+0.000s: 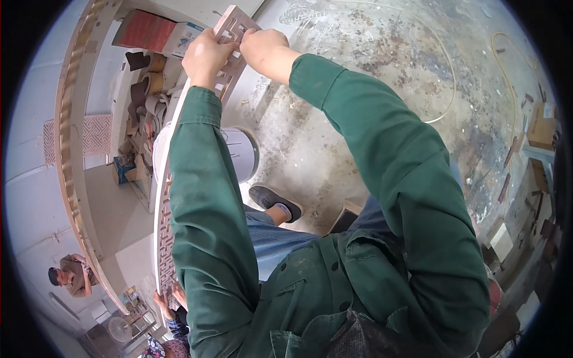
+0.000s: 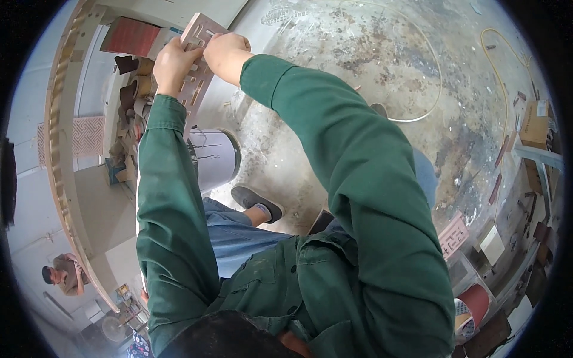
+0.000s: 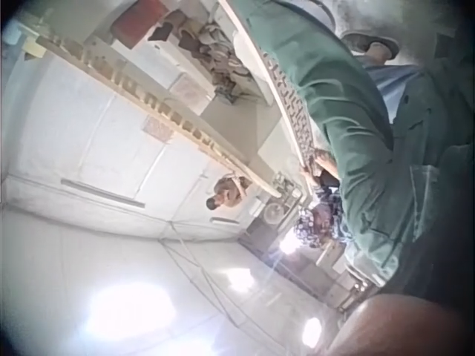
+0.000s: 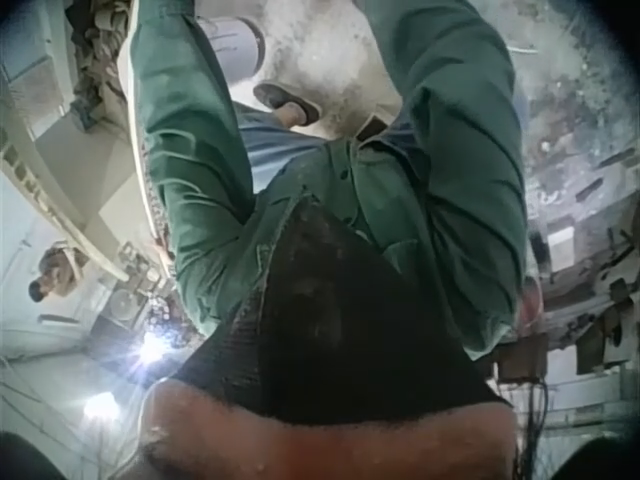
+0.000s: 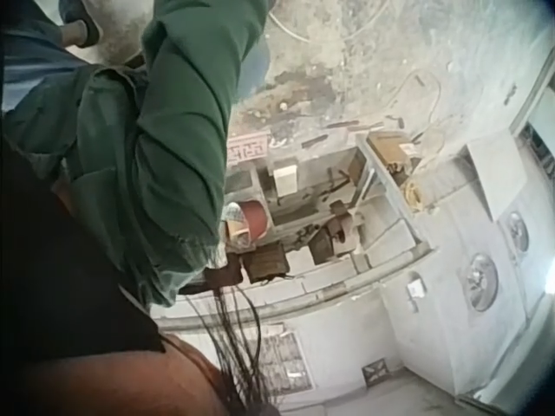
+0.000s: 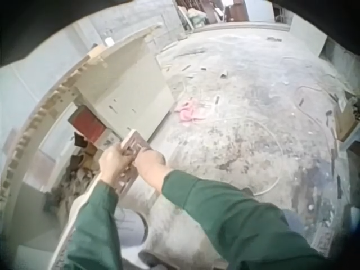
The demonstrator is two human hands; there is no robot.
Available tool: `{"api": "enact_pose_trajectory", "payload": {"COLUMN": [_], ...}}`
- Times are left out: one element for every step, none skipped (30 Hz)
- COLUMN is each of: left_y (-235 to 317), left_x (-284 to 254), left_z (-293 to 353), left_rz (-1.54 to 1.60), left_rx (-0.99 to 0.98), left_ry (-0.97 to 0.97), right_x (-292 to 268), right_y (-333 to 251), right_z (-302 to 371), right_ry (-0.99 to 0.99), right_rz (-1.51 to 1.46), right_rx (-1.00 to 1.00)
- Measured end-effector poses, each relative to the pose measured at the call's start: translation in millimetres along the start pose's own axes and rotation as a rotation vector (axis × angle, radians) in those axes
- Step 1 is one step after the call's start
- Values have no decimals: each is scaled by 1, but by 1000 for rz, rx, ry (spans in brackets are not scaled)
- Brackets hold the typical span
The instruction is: Sanding the detailed edges of a decorative wooden lattice panel using sandpaper.
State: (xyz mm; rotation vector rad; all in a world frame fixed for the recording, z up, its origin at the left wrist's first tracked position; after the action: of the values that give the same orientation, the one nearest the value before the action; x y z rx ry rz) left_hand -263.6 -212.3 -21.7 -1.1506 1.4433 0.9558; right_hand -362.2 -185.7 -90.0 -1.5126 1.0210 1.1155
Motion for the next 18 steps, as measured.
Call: {"api": "enact_pose_trajectory", "payload": {"left_y": [-4, -9, -17, -24, -21, -20, -18, -17, -8, 3, 3, 1, -2, -12, -18, -24, -21, -21], "left_x": [2, 2, -1, -5, -4, -3, -5, 1, 4, 4, 0, -2, 0, 1, -3, -7, -6, -6], "left_z": [0, 0, 2, 4, 3, 1, -2, 1, 0, -2, 0, 1, 1, 4, 3, 3, 4, 3], "left_rz": [69, 136, 131, 91, 63, 68, 66, 70, 82, 50, 7, 9, 82, 150, 147, 102, 66, 69], "left_rx": [-24, -50, -64, -72, -61, -59, -39, -14, 0, 48, 77, 74, 31, -21, -29, -23, -6, -6], "left_ry": [-41, -75, -69, -65, -65, -64, -15, 13, 11, 51, 94, 98, 16, -66, -53, -33, -26, -29], "right_x": [-1, -3, -4, -5, -6, -7, -11, -9, -13, -10, -10, -9, -6, -3, -1, 0, 0, -2], "right_y": [-1, -4, -13, -20, -14, -9, -7, -4, 5, 11, 4, 1, -1, -9, -14, -20, -15, -10], "right_z": [5, 10, 21, 31, 32, 27, 20, 19, 7, 5, 2, 1, 7, 17, 25, 32, 32, 28], "right_ry": [28, 60, 14, -32, 21, 21, 53, 65, 100, 101, 60, 19, 5, -11, -19, 22, 19, 21], "right_rz": [-77, -153, -146, -139, -138, -133, -104, -77, -141, -129, -100, -69, -59, -98, -136, -52, -49, -106], "right_rx": [17, 29, 44, 58, 62, 63, 15, -23, 50, 65, 20, -22, 2, 21, 38, -6, -3, -3]}}
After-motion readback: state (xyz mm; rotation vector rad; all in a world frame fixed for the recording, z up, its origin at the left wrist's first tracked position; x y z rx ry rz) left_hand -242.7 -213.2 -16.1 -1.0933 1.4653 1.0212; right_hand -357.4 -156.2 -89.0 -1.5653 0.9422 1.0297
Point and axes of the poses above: each hand's wrist, its own z-axis away from the middle knuckle, its own x-axis out of the palm, y = z × x, the point moved 5 cm from there along -z, towards the middle knuckle, and after that the axes turned 5 degrees about x, right-handed, at the moved point
